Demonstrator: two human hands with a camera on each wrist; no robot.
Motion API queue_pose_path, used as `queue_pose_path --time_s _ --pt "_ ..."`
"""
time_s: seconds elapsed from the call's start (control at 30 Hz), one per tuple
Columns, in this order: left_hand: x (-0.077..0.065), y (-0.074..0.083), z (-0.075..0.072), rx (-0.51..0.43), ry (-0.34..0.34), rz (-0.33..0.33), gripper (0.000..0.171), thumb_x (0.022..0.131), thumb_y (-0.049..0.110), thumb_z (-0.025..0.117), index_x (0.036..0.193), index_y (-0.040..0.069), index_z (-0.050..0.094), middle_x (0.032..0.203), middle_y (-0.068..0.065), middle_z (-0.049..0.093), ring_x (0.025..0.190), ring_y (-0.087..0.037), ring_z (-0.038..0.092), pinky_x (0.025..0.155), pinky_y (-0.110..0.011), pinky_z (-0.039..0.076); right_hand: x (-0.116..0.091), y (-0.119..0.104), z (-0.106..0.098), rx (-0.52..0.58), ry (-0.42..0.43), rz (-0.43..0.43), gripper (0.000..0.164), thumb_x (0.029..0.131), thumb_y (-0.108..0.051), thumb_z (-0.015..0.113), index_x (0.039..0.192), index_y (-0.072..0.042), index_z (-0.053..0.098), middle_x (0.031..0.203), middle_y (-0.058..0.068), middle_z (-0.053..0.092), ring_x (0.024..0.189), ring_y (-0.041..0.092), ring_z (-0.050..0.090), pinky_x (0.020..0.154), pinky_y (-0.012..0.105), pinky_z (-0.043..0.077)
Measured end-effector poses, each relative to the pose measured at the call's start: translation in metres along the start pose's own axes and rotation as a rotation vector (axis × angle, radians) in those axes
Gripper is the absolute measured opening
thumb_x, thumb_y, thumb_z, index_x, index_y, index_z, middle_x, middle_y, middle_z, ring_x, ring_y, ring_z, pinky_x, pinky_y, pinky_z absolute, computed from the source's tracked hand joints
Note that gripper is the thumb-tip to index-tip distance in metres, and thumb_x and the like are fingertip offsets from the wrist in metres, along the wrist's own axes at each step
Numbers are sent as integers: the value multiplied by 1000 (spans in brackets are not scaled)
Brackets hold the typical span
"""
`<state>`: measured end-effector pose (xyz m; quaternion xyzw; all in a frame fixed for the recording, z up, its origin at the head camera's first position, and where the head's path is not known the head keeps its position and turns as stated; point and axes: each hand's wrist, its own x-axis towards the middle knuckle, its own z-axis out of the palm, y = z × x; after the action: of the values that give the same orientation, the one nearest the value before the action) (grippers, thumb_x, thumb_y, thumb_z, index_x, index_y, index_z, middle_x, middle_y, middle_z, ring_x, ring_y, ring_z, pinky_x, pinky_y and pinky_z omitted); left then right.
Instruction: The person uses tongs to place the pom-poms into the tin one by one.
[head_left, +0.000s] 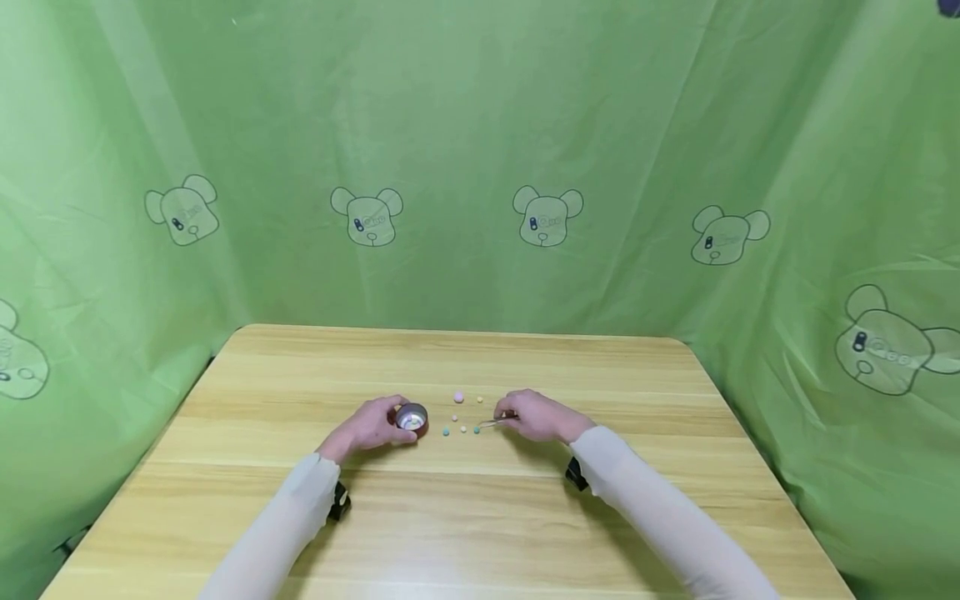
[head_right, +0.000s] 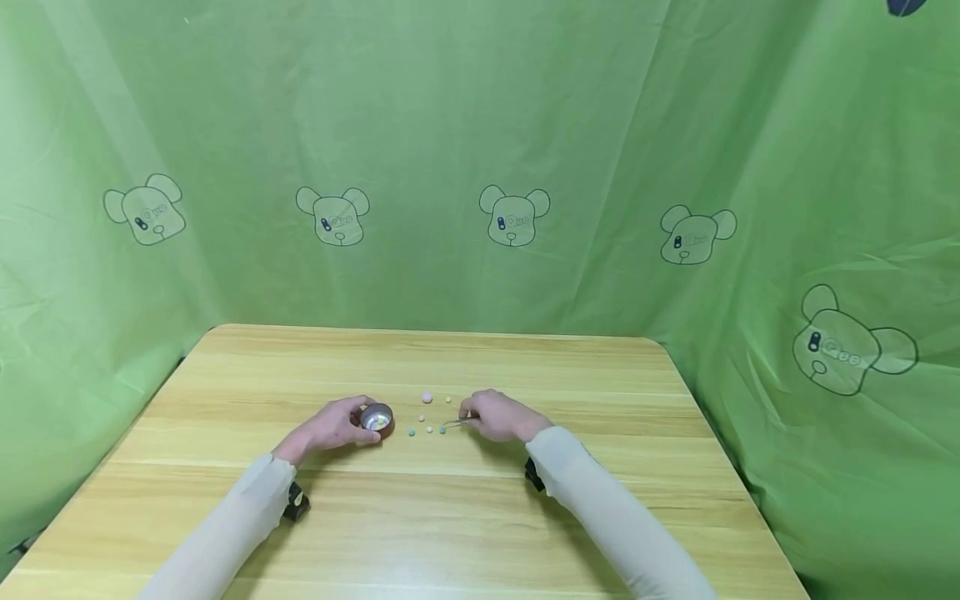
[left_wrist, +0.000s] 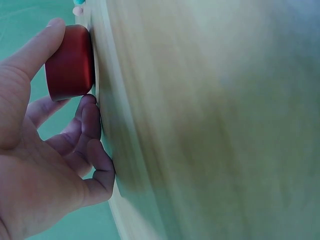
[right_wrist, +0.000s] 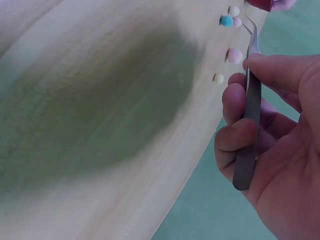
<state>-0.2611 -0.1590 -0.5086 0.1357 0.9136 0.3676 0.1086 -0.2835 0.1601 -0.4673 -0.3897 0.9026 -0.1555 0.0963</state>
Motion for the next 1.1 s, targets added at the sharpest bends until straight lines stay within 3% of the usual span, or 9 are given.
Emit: queue_pose_path --time_s 0.5,1.1 --pt "-1 2 -1 -3 -4 -6 54 76 29 80 123 12 57 101 -1 61 91 -16 56 83 -39 46 1 5 7 -11 -18 37 10 92 -14 61 100 -14 68 91 -6 60 82 8 55 74 28 47" --pt "0 2 0 -7 0 -4 55 76 27 80 123 11 57 100 -1 61 90 -16 56 82 -38 46 5 7 12 -23 -35 13 9 92 -11 61 97 -14 68 87 -7 57 78 8 52 70 27 46"
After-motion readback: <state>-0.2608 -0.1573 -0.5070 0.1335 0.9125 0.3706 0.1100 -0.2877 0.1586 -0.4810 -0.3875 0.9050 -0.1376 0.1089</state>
